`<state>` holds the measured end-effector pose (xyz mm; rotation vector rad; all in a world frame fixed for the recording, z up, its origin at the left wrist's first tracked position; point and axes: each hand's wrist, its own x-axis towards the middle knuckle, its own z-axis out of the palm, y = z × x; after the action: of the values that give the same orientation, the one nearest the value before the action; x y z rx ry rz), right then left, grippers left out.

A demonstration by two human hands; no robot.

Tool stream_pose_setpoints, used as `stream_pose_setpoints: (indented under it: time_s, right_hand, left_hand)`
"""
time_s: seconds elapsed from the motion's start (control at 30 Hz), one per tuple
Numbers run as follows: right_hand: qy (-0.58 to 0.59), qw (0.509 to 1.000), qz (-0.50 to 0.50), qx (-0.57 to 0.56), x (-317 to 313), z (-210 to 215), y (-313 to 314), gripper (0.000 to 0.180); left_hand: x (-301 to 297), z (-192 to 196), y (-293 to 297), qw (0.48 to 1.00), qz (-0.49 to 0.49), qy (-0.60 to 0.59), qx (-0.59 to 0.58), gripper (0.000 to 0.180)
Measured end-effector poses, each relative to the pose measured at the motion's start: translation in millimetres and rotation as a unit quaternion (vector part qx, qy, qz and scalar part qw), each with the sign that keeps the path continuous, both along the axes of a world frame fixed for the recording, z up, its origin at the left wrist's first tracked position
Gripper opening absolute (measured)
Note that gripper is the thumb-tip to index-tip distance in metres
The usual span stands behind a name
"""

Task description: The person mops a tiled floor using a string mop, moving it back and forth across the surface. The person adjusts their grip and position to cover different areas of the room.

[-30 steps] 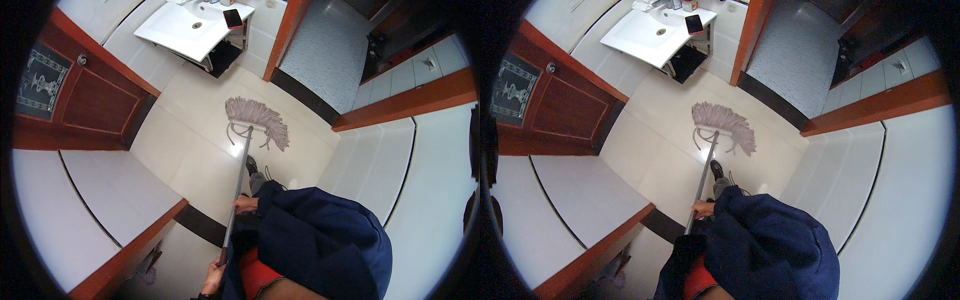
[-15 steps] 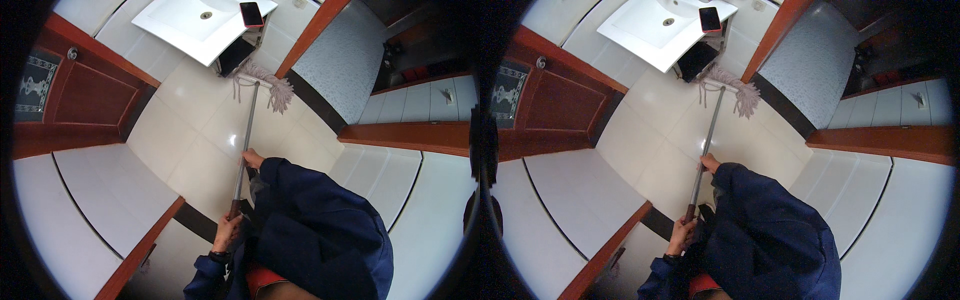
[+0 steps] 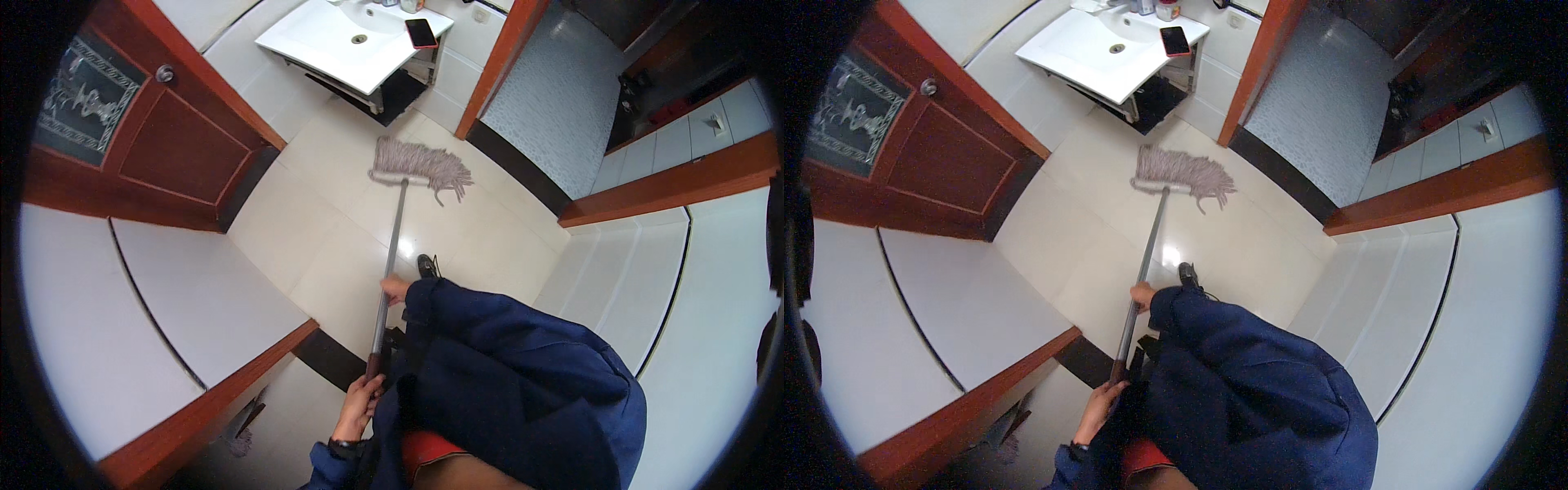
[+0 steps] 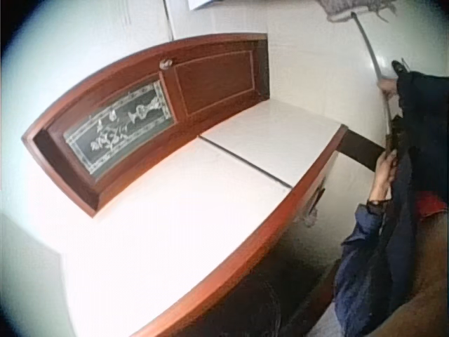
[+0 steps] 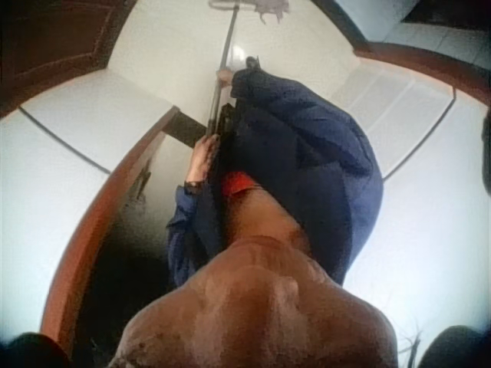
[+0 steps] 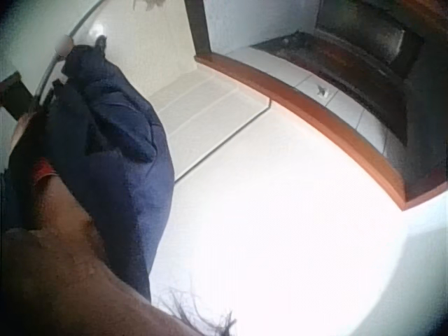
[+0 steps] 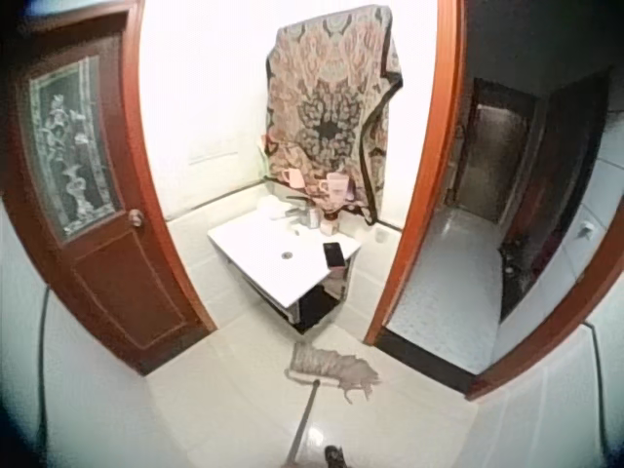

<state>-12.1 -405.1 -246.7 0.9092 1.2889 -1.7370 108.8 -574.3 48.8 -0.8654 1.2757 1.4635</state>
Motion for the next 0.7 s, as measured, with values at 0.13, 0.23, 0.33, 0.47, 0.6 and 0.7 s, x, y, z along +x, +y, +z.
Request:
stream_pose_setpoints:
  time_s: [0.13, 0.23, 0.33, 0.47, 0.6, 0.7]
  right_hand:
    - [0.003, 0.989, 0.129, -0.079, 65.6, 17.9, -80.3, 0.032]
    - [-0.091, 0.951, 0.21, -0.21, 96.3, 30.6, -122.1, 0.034]
    - [-0.152, 0.918, 0.232, -0.284, 123.4, 46.8, -151.9, 0.033]
    - [-0.138, 0.919, 0.2, -0.31, 136.7, 70.9, -172.1, 0.031]
    - [-0.064, 0.932, 0.153, -0.321, 102.6, 91.0, -155.7, 0.028]
    - [-0.002, 0.951, 0.079, -0.299, 58.8, 103.2, -123.8, 0.028]
  left_hand:
    - [70.4, 33.0, -71.1, 1.0, 0.019, -0.016, -0.019, 0.014]
    - [117.3, 55.6, -110.7, 0.998, 0.049, -0.014, -0.025, 0.014]
    - [148.3, 73.3, -144.8, 0.998, 0.051, -0.026, -0.032, 0.017]
    - [154.9, 89.4, -179.7, 0.997, 0.055, -0.048, -0.023, 0.028]
    - [124.1, 95.2, -193.6, 0.999, 0.017, -0.043, -0.025, 0.033]
    - [78.7, 81.4, -180.9, 0.997, -0.055, 0.036, -0.03, 0.035]
